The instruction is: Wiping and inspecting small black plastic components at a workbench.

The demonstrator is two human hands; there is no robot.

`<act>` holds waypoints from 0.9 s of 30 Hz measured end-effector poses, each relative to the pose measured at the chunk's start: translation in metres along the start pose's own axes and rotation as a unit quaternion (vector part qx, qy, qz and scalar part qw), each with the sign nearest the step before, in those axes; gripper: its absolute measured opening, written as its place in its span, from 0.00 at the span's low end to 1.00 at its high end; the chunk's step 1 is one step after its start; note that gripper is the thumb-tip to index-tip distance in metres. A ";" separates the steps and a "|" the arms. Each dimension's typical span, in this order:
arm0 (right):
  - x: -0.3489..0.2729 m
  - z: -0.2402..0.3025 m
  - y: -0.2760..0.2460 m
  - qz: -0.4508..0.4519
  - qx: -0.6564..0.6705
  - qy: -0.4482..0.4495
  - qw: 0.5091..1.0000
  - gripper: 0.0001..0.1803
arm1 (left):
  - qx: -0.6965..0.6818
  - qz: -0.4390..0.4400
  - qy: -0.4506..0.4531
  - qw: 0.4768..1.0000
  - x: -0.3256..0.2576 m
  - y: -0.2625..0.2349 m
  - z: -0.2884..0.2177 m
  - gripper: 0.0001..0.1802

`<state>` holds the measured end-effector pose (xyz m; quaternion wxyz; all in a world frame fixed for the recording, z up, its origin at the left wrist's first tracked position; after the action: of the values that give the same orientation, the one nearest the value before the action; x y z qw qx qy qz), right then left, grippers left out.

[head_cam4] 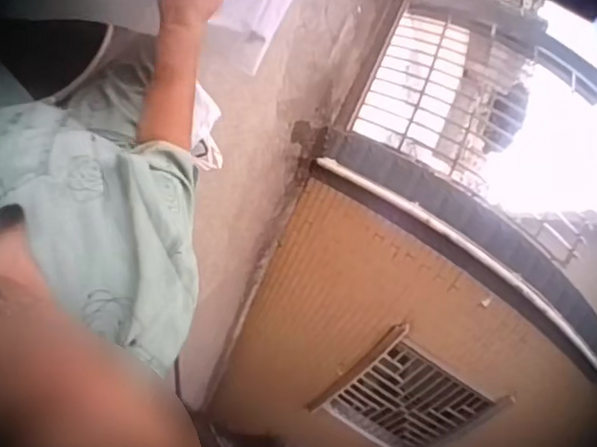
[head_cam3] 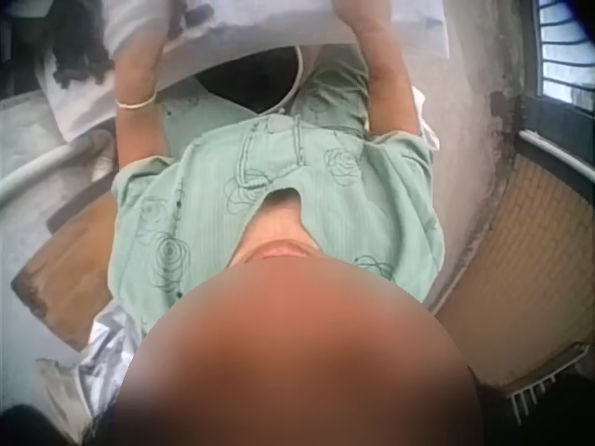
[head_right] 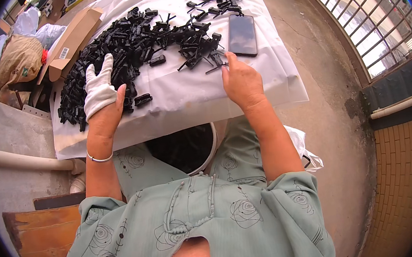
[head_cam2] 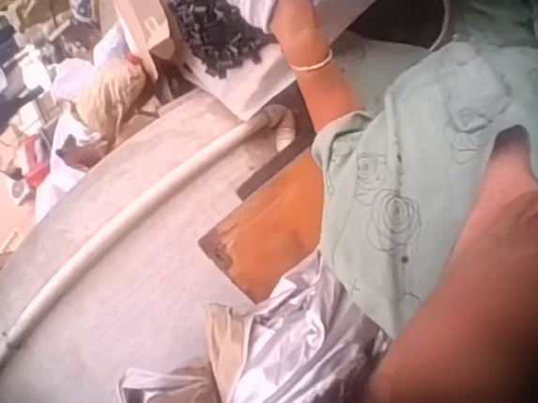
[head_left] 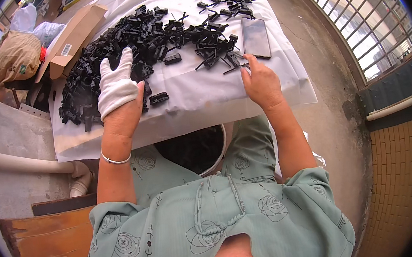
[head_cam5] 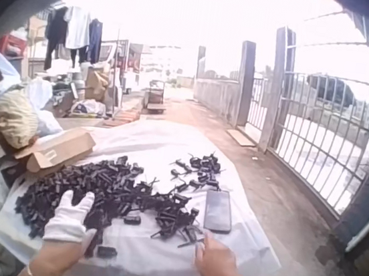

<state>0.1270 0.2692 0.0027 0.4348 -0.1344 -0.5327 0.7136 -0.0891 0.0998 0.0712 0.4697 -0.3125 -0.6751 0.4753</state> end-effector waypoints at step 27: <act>-0.058 0.099 0.010 0.180 0.220 -0.284 0.916 0.05 | -0.708 0.260 -0.026 0.656 -0.049 0.056 -0.057 0.14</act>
<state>0.0910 0.1609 0.0178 0.1474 0.0794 -0.4301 0.8871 -0.0197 0.0972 0.0083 -0.0544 -0.7004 -0.7107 -0.0360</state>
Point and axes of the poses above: each hand's wrist, its own x-axis towards the middle knuckle, its own y-axis out of the palm, z = x × y, the point moved 6 cm from there along x, towards the middle knuckle, and after that the axes turned 12 degrees about z, right-handed, at the moved point
